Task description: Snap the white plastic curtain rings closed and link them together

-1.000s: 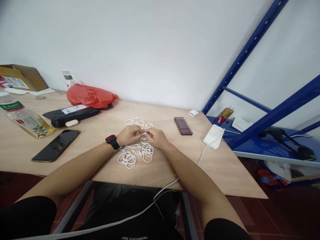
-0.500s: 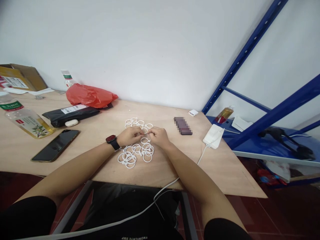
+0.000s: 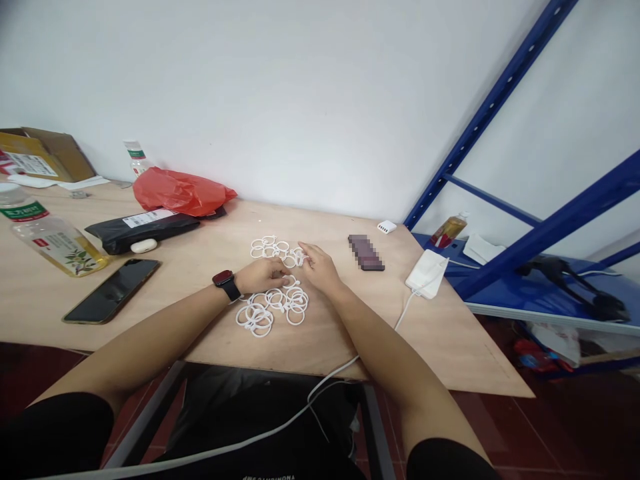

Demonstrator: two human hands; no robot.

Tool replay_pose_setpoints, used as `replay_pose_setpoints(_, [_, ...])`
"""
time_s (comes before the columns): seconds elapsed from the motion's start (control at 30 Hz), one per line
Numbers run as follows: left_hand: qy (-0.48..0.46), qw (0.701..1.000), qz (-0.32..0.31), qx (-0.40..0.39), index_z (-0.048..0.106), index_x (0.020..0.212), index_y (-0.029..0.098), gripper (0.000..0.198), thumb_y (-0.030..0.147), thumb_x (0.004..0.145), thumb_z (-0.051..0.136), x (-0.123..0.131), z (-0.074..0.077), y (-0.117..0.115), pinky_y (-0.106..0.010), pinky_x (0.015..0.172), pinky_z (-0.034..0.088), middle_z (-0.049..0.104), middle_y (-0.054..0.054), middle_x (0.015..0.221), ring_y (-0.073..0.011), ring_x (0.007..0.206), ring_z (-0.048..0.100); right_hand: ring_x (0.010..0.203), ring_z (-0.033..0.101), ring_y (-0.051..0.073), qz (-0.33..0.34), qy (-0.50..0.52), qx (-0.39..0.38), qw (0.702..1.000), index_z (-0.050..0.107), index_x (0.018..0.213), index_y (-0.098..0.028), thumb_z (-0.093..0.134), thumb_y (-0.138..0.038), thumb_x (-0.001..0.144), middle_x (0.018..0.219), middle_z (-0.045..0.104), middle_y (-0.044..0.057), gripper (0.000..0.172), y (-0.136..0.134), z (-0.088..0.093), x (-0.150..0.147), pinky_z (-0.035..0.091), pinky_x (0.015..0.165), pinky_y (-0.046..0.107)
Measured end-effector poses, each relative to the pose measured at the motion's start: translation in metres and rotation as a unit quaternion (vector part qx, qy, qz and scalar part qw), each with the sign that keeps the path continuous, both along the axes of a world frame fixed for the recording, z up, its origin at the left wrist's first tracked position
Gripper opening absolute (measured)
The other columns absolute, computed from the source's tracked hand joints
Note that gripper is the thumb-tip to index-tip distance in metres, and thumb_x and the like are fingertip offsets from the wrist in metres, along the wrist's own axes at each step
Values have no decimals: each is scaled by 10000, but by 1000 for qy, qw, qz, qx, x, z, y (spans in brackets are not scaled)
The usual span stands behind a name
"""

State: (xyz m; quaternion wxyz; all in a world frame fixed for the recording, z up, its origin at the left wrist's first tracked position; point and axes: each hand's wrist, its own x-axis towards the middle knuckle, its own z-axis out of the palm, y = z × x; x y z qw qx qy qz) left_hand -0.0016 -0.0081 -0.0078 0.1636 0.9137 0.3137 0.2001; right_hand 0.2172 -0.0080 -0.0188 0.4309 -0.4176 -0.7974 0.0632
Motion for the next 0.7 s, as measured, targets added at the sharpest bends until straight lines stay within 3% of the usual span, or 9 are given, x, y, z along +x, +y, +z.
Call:
replay_pose_setpoints(0.1, [7, 1000, 19, 3, 700, 1014, 178, 225, 262, 822, 616, 0, 1, -1, -269, 771, 473, 696, -51, 953, -176, 834, 639, 1173, 604, 215, 19, -50, -20, 998, 630, 1267, -223, 444, -19, 762, 1267, 653, 66, 575, 3, -3, 0, 483, 1055, 419])
replay_pose_setpoints(0.17, [16, 999, 32, 2, 690, 1072, 180, 297, 213, 788, 611, 0, 1, -1, -268, 745, 470, 702, -44, 932, -177, 809, 637, 1163, 607, 219, 14, -60, -26, 998, 659, 1214, -212, 440, -6, 745, 1232, 669, 67, 557, 3, -3, 1, 482, 1051, 423])
replay_pose_setpoints(0.33, [37, 998, 53, 14, 724, 908, 183, 219, 159, 759, 566, 1, 1, -1, -265, 707, 449, 702, -34, 851, -177, 772, 623, 1030, 644, 220, -5, -41, -12, 999, 707, 1077, -207, 480, -43, 790, 1069, 712, 70, 401, -1, 2, 1, 516, 950, 391])
replay_pose_setpoints(0.47, [-14, 993, 117, 26, 699, 845, 180, 147, 189, 766, 575, 0, 6, -1, -266, 689, 445, 691, -28, 803, -172, 750, 613, 886, 658, 190, 30, -24, -20, 999, 710, 1052, -206, 542, -177, 882, 967, 717, 64, 240, -9, 7, -2, 527, 839, 333])
replay_pose_setpoints(0.7, [-85, 985, 150, 26, 658, 871, 184, 106, 224, 809, 581, -1, 10, -4, -250, 651, 427, 684, 1, 737, -144, 673, 606, 707, 614, 143, 81, -47, -34, 995, 698, 1074, -198, 600, -224, 868, 868, 694, 42, 230, -15, 8, -6, 488, 685, 265])
